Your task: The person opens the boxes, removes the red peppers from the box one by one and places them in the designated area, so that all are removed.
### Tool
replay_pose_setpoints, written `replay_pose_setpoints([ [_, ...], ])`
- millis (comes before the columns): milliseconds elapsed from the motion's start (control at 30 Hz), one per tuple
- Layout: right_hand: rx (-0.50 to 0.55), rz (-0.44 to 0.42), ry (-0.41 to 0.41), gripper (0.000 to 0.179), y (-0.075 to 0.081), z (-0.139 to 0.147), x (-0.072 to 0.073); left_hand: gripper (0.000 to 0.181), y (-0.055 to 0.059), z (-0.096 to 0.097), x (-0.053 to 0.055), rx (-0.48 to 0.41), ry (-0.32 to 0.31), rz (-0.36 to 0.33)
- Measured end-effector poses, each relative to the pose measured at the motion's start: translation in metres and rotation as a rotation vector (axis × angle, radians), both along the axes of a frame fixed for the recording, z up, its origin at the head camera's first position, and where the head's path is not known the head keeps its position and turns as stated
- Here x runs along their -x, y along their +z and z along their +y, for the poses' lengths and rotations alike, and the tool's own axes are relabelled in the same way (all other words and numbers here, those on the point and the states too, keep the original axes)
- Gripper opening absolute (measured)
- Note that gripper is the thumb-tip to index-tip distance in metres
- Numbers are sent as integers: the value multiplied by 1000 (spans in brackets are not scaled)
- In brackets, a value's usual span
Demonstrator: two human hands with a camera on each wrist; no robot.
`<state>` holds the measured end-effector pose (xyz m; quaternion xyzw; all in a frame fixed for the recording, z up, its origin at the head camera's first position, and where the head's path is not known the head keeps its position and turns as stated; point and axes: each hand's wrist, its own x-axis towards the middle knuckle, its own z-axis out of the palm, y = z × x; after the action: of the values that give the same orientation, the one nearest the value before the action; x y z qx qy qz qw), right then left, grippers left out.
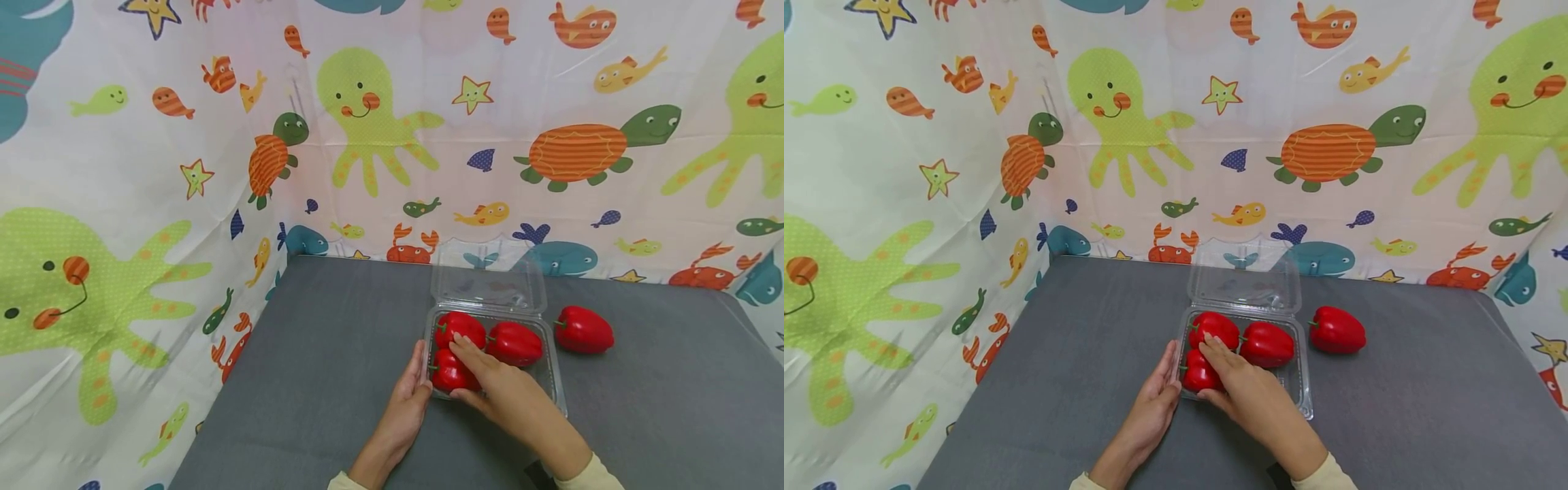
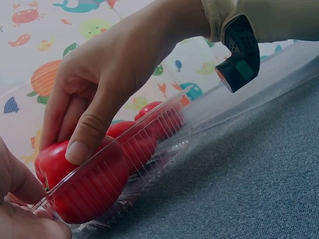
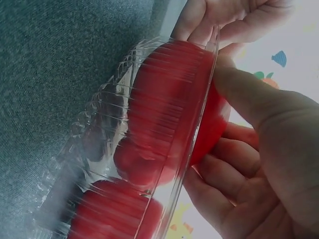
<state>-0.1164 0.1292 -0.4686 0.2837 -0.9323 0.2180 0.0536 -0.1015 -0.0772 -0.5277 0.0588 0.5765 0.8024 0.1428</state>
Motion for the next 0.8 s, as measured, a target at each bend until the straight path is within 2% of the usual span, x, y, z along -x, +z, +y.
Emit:
replay_pose_setpoints([
  [800, -28, 35, 45, 77, 2, 5, 8, 71, 2, -1, 1, 3, -7, -11],
])
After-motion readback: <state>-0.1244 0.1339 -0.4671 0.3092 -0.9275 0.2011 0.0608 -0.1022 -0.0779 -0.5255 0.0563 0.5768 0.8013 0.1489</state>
